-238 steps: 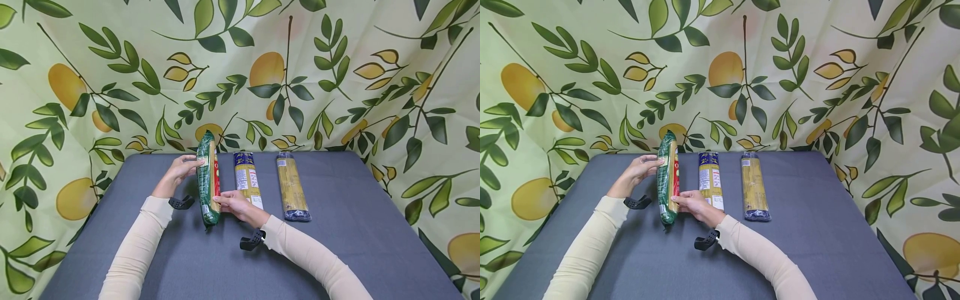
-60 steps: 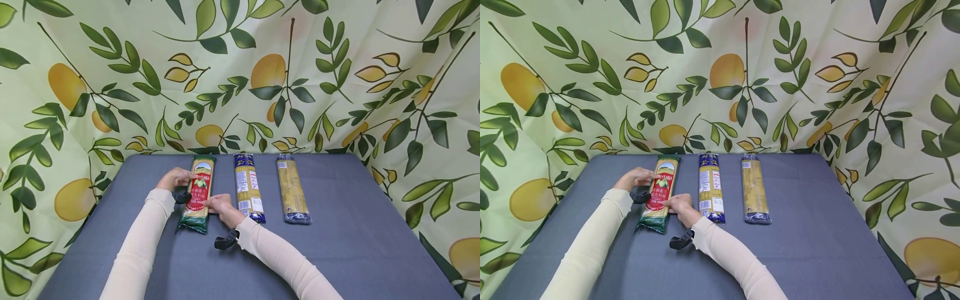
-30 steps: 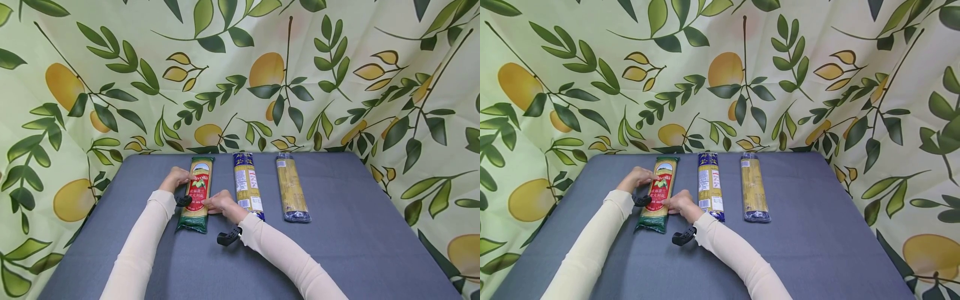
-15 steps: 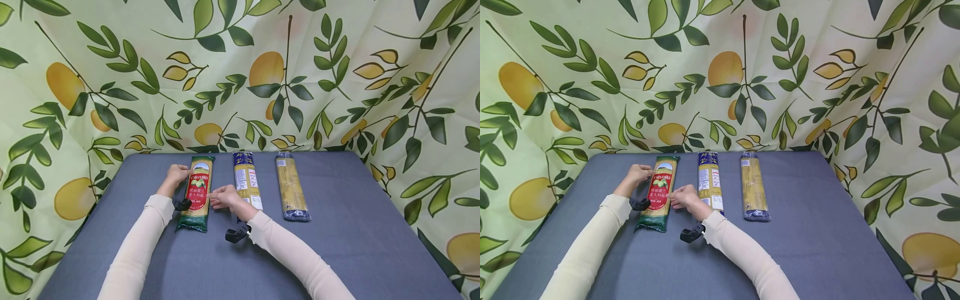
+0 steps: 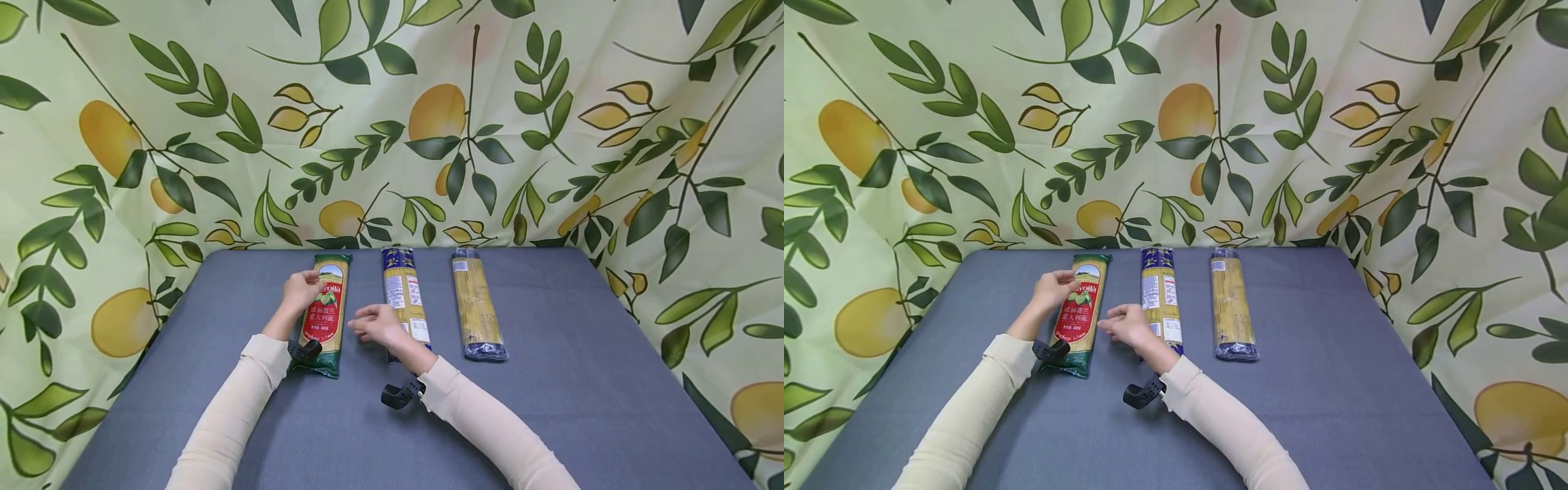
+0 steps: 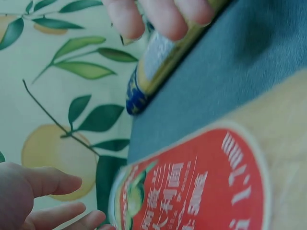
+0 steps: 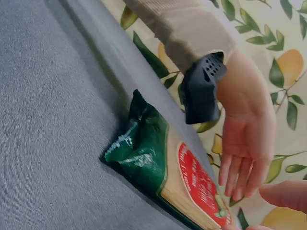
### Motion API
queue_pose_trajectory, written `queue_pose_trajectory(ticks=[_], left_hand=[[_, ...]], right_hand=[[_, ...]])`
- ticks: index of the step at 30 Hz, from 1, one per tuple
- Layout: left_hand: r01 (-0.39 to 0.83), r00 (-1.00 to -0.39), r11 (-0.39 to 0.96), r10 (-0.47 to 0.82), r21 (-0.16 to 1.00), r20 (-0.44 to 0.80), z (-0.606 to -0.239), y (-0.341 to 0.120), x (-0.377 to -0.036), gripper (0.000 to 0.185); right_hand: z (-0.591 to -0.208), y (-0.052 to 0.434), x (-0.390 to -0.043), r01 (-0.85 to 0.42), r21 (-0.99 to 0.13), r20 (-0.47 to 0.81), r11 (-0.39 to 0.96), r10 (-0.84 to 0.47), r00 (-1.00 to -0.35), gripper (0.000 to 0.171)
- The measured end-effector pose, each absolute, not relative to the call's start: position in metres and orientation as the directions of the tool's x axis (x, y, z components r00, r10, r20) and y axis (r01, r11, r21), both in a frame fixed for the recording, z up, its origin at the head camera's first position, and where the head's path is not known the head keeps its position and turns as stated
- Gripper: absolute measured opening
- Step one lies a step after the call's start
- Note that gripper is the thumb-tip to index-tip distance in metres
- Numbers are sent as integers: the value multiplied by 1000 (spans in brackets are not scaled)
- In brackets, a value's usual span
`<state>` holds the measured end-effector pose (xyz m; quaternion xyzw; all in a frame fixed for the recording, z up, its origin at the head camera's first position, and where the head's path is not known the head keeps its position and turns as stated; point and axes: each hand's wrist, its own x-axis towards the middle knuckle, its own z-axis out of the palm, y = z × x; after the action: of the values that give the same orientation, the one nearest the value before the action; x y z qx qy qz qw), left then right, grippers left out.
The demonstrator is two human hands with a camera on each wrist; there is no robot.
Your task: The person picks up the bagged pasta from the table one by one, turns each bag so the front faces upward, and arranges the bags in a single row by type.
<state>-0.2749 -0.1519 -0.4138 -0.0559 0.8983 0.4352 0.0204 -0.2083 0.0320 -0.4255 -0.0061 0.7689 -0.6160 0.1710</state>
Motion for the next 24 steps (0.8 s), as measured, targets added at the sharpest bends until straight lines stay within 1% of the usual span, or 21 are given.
queue_pose_trajectory(ticks=[6,15,20,24], left_hand=[[-72,-997,619,-41,782,-59,-414,-142,-268,43],[-37,-998,562,21,826,-59,-412,-123,-260,42],[-35,-995,531,64,846,-82,-416,-114,-257,43],[-44,-992,495,81,868,-97,-419,-107,-256,43]], right_hand=[[-423,46,-206,133,-943,-198,305,-195,-961,39],[-421,70,-205,141,-923,-198,358,-128,-972,39],[-424,82,-203,113,-882,-159,457,-64,-985,36],[-426,91,-200,102,-861,-131,499,-25,-991,33]])
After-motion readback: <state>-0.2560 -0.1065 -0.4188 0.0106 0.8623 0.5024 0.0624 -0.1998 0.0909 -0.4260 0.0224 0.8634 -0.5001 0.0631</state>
